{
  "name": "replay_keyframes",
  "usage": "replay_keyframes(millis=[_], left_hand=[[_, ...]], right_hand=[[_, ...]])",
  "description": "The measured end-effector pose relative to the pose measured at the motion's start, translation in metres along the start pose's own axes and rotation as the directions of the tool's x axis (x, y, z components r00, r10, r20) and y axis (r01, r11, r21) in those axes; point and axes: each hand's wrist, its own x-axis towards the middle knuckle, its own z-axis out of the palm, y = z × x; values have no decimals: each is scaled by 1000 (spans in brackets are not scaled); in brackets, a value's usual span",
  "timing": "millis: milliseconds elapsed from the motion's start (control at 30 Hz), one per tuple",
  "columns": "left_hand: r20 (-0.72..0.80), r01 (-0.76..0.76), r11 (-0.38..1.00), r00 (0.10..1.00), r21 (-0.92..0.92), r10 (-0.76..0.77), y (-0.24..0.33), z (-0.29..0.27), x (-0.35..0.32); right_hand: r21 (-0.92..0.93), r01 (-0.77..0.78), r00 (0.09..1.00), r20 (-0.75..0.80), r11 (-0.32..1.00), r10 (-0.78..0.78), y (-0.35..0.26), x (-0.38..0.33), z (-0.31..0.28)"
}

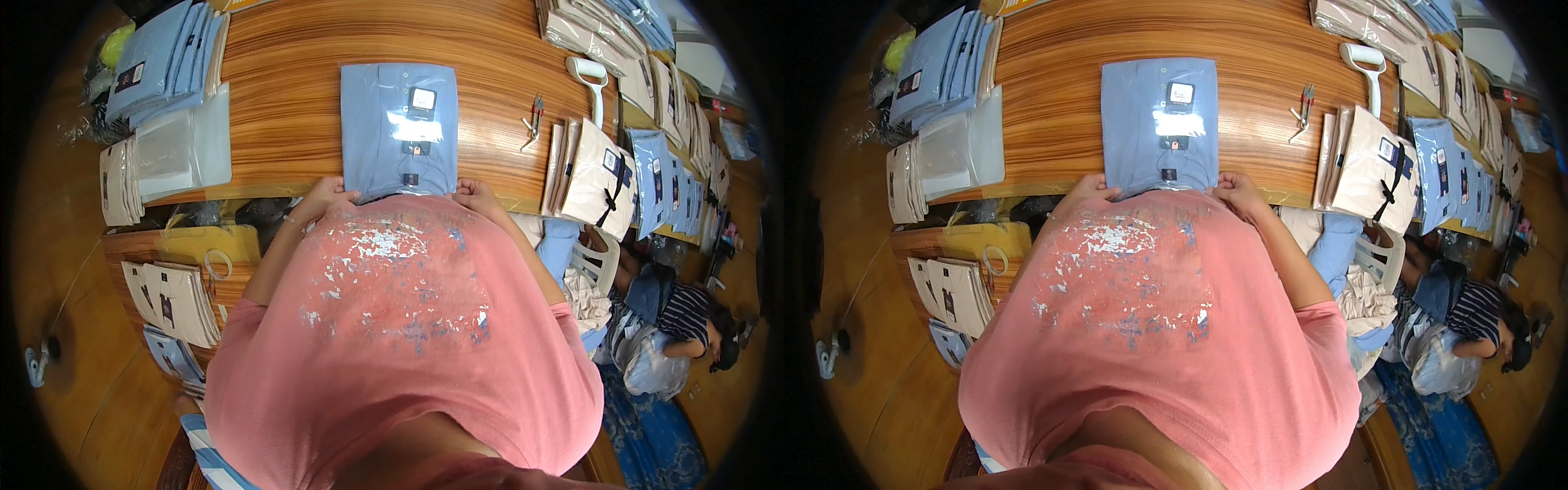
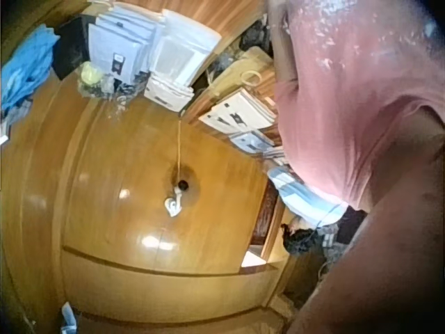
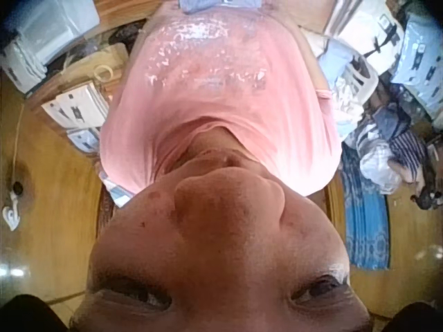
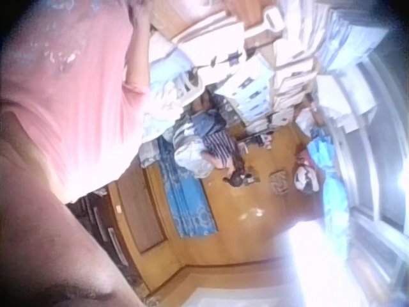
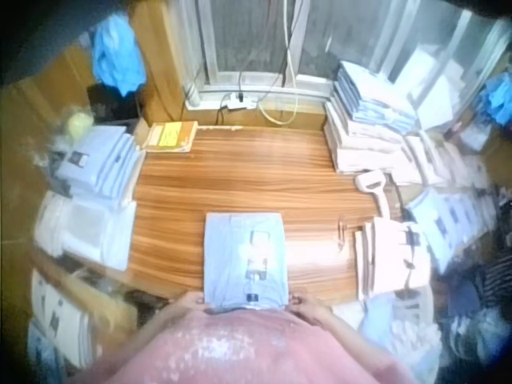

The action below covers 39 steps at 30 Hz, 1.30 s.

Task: The person lays a blue collared shirt flat on a table, places a cardboard insert on the back, and folds the shirt around the board. The person then attaches a tag, slides the folded shirt into a clear plastic bag, and seals the bag.

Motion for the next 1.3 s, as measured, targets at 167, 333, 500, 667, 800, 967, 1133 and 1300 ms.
replay_keyframes(millis=[167, 333, 500, 667, 800, 967, 1133, 1300], left_hand=[[-189, -189, 978, 961, 91, 203, 69, -21, 36], [-320, -191, 563, 659, 804, 681, 86, -18, 32], [175, -243, -24, 625, 970, 760, 100, 35, 37], [116, -207, 68, 759, 976, 641, 105, 49, 59], [45, -202, 83, 554, 976, 831, 104, 43, 81], [-451, -558, 570, 350, 603, 821, 148, 59, 64], [-798, -823, 444, 514, -355, 315, 152, 80, 108], [-355, -342, 268, 935, -901, 3, 104, 89, 144]], right_hand=[[-224, 187, 969, -117, 957, -216, -99, 45, -16], [-73, 169, 975, -134, 983, -177, -103, 60, 4], [30, 138, 989, -57, 990, -136, -82, 75, 17], [267, 125, 992, -34, 956, -120, -95, 63, 48], [222, 170, 980, 67, 960, -188, -114, 43, 67], [107, 738, 667, 33, 666, -745, -161, -23, 72], [285, 299, 953, -135, 911, -271, -107, 29, 43], [58, 565, 821, -136, 823, -554, -109, 92, 20]])
